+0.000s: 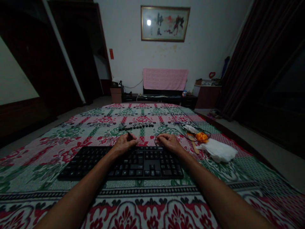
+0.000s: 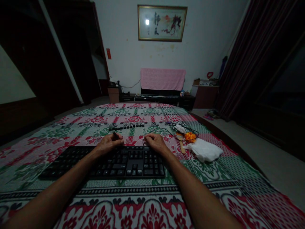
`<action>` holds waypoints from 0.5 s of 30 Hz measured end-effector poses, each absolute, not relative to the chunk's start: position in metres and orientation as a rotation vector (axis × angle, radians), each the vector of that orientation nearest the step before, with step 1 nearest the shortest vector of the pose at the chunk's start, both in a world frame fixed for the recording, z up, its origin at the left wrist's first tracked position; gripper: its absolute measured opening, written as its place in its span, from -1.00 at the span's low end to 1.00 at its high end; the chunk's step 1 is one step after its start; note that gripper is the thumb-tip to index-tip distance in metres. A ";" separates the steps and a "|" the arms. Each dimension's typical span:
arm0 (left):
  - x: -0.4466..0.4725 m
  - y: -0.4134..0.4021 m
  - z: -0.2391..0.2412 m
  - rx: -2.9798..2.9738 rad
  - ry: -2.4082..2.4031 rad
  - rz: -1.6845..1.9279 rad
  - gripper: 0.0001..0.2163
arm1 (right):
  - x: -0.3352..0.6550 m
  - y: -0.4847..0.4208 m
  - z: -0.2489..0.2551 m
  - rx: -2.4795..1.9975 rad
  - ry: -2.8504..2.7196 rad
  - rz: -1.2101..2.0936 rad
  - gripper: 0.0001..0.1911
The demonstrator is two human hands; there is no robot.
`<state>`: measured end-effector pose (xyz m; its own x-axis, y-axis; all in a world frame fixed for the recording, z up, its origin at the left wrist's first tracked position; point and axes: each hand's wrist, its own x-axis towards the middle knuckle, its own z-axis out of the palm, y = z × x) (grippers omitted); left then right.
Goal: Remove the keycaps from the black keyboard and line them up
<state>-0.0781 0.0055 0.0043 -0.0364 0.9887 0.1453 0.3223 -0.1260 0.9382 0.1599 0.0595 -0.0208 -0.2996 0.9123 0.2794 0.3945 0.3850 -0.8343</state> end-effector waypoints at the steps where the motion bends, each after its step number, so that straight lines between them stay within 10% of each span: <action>1: -0.079 0.004 0.007 1.519 1.438 1.180 -0.75 | 0.158 0.058 -0.021 -1.128 -1.882 0.836 -0.72; 15: -0.069 0.000 0.009 1.646 1.367 1.103 -0.80 | 0.158 0.059 -0.023 -1.096 -2.088 0.726 -0.74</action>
<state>-0.0687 0.0002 0.0085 0.0725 0.9836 0.1654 0.3697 -0.1805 0.9114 0.1576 0.0589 -0.0226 -0.4299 0.8531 0.2957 0.4859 0.4946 -0.7206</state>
